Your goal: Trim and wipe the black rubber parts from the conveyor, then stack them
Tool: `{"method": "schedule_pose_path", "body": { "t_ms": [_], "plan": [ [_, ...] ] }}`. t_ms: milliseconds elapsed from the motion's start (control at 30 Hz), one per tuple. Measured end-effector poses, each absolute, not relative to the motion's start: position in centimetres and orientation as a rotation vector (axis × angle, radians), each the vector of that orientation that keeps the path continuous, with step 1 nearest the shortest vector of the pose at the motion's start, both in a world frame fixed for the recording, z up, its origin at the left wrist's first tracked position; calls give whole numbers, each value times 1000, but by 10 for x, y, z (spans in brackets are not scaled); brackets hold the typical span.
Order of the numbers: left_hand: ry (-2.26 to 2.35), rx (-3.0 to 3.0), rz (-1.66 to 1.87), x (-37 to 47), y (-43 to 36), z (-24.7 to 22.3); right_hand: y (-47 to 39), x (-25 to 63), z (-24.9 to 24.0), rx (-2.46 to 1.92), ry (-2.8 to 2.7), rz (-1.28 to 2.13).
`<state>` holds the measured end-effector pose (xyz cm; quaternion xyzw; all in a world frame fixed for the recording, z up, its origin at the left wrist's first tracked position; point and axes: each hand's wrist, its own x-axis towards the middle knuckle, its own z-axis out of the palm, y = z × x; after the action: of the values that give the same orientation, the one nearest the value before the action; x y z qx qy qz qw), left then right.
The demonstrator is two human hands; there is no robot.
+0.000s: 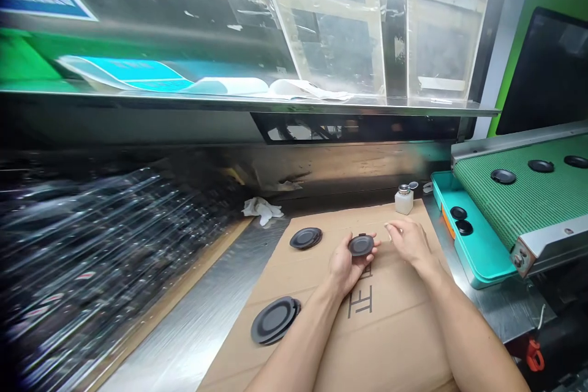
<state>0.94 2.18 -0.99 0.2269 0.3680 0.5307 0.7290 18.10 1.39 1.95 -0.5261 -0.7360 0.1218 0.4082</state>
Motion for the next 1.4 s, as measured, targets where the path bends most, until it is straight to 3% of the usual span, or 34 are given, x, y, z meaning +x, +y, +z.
{"method": "schedule_pose_path", "body": {
  "t_ms": [200, 467, 833, 1067, 1233, 1400],
  "plan": [
    [595, 389, 1157, 17, 21, -13, 13, 163, 10, -1326, -1700, 319],
    [497, 242, 1236, 32, 15, -16, -1, 135, -4, -1465, -2024, 3],
    [466, 208, 1182, 26, 16, -17, 5, 139, -2, -1146, -2208, 260],
    [421, 264, 1145, 34, 13, -14, 5, 146, 5, -1212, -2070, 186],
    [473, 216, 1167, 29, 19, -17, 0, 143, 3, -1125, -2290, 271],
    [470, 232, 1203, 31, 18, -21, 3, 147, 3, -1319, -2124, 81]
  ]
}}
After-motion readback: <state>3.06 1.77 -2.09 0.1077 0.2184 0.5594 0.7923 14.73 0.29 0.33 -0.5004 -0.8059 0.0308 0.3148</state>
